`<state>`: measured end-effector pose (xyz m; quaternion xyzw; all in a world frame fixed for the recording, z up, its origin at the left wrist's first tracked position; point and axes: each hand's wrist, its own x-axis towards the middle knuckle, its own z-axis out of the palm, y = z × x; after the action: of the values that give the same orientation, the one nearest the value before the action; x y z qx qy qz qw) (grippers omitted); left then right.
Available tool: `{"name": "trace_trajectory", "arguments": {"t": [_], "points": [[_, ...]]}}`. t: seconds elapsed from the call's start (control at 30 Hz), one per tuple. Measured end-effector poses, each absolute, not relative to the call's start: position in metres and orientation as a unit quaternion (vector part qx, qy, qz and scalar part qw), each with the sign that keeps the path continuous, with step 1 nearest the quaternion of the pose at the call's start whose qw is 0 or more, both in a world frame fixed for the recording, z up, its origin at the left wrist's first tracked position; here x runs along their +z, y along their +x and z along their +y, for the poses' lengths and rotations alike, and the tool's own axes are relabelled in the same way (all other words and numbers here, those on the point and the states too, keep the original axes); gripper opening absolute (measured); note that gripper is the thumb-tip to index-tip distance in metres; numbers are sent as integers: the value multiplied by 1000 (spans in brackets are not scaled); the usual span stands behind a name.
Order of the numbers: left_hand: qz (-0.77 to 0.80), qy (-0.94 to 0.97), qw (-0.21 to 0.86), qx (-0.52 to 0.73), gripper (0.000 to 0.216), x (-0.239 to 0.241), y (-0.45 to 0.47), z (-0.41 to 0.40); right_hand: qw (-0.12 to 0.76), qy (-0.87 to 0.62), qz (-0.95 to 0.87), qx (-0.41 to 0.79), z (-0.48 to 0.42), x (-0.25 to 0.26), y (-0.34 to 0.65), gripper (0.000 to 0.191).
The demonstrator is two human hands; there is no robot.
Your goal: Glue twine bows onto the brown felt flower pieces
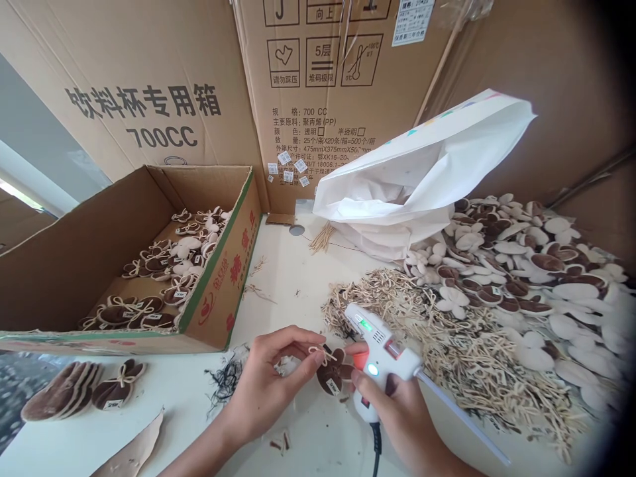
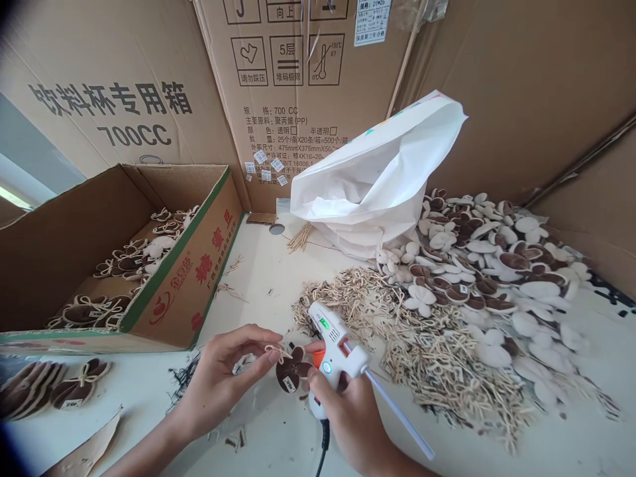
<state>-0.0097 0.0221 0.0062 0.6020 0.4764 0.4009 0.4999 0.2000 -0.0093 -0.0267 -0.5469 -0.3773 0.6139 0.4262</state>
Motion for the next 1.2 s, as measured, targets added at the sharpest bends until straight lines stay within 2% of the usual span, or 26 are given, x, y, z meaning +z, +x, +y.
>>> {"name": "trace_trajectory", "arguments": {"t": [0.47, 0.8, 0.93, 1.2], "points": [[441, 583, 549, 404, 16, 9, -9, 23, 449, -559, -363, 596, -9, -19, 195, 35], [394, 482, 649, 437, 20, 7, -10, 23, 420, -539, -390, 617, -8, -28, 203, 36], [419, 498, 644, 403, 20, 13, -13, 23, 407, -552, -385, 618, -8, -27, 203, 42], [430, 560, 606, 368, 23, 11, -12, 21, 419, -539, -393, 616, -8, -23, 200, 36]]}}
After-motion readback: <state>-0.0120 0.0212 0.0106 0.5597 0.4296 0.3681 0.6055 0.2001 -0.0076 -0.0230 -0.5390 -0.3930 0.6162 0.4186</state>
